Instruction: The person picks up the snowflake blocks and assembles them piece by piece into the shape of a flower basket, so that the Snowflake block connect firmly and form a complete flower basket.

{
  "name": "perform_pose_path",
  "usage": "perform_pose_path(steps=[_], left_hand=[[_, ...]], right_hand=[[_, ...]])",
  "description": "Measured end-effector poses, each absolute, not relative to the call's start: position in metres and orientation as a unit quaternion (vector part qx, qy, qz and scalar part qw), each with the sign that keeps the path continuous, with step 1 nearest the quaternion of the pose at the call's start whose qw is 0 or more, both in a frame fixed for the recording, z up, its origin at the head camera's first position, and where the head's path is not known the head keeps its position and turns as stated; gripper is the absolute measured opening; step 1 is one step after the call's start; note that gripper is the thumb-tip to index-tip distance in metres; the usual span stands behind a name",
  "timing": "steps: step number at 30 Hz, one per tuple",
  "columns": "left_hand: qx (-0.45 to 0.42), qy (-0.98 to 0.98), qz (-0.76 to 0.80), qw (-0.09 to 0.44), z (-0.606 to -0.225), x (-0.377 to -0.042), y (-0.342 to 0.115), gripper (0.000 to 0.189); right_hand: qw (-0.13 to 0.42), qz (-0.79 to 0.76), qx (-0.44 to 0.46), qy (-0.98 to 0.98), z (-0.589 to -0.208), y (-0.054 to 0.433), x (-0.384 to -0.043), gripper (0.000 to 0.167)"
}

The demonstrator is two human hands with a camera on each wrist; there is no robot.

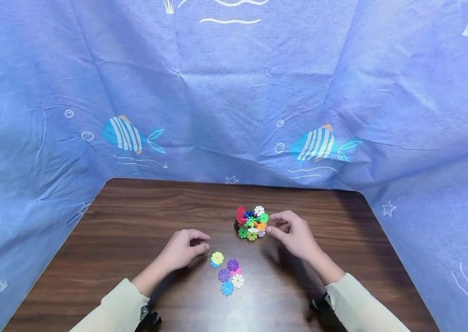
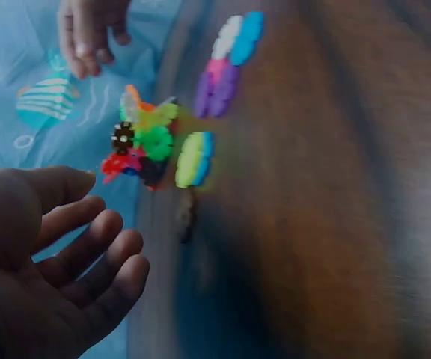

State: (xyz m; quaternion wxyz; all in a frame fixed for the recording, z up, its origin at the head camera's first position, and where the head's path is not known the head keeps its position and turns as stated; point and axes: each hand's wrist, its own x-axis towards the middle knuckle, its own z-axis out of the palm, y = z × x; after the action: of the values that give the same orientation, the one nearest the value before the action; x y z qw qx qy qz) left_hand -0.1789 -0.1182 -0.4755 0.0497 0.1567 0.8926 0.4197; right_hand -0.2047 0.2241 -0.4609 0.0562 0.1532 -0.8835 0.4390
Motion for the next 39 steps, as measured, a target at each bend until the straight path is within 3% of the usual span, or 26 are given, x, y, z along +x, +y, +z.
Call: perform_pose_path(steps=[4,9,18,28,39], left_hand=[[0.177,0.903,0.39,0.022,-0.483,-0.168,-0.116,0.023],[0.21,0.91,0.356,0.009,-0.492,-0.164,-0.109,0.025],[0.224,0.933,0.283,0.0,-0.499,-0.164,-0.102,0.033],[0.221,0.939,0.262,0.004,-0.498,-0.162,-0.1,0.028],[0.215,0.944,0.251,0.008,-0.501,-0.164,-0.101,0.018]], right_hand=[[0.04,0.445,0.206,-0.871,-0.463,0.211,-0.187,0.028],[-0.023,0.416,0.268,-0.868,-0.477,0.191,-0.173,0.026],[-0.096,0.362,0.309,-0.874,-0.5,0.173,-0.166,0.026],[-0.102,0.32,0.34,-0.878,-0.506,0.171,-0.162,0.035],[-0.095,0.318,0.323,-0.886,-0.51,0.17,-0.159,0.023]])
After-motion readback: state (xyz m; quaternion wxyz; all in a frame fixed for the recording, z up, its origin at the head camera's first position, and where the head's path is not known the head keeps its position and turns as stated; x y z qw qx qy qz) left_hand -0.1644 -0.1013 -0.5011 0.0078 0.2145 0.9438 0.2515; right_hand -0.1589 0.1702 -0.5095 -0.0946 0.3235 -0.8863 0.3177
